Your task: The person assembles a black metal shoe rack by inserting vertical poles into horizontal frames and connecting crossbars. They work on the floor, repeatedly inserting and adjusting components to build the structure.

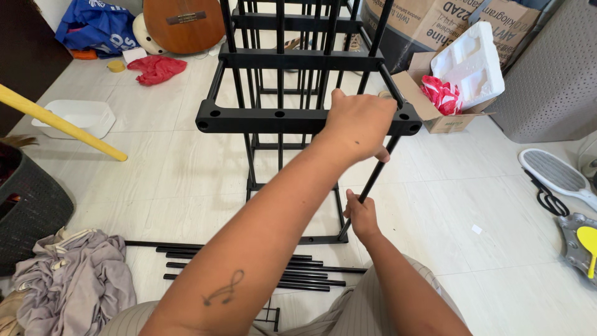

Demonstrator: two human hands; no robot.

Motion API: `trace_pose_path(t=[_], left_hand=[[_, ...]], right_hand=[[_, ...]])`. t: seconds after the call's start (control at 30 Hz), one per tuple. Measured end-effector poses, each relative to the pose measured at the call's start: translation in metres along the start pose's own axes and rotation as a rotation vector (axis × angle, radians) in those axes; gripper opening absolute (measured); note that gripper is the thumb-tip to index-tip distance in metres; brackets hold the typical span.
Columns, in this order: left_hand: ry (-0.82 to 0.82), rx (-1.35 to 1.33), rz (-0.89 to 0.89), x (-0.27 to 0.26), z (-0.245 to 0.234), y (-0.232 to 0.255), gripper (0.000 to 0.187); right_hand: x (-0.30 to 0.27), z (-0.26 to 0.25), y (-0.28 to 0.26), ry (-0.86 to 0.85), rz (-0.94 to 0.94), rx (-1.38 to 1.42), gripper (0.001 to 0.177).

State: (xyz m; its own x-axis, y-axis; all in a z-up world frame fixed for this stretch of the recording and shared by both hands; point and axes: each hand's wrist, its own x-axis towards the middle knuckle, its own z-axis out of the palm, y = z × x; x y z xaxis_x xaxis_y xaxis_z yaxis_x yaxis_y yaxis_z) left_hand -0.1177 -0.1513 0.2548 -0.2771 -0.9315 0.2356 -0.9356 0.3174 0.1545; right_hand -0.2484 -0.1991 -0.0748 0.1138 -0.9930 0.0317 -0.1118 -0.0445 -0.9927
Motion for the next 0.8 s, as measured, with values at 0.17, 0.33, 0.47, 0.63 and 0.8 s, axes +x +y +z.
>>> trace_pose_path(t=[0.17,0.33,0.47,0.63,0.8], left_hand=[[0.017,0.002,0.048,0.001,0.006,-0.002,0.052],[0.101,0.056,0.084,0.000,0.023,0.002,0.049],[0.190,0.051,0.108,-0.002,0.030,-0.001,0.036],[0.167,0.012,0.091,-0.003,0.028,-0.001,0.036],[0.082,0.057,0.061,-0.007,0.020,0.002,0.051]], right_hand=[[0.004,0.001,0.002,-0.012,-0.009,-0.010,0.057],[0.002,0.002,0.004,-0.008,0.003,-0.054,0.058],[0.003,0.002,0.005,-0.022,0.010,-0.027,0.056],[0.004,-0.002,0.005,-0.027,0.010,-0.078,0.057],[-0.033,0.010,0.022,0.077,-0.013,-0.290,0.025]])
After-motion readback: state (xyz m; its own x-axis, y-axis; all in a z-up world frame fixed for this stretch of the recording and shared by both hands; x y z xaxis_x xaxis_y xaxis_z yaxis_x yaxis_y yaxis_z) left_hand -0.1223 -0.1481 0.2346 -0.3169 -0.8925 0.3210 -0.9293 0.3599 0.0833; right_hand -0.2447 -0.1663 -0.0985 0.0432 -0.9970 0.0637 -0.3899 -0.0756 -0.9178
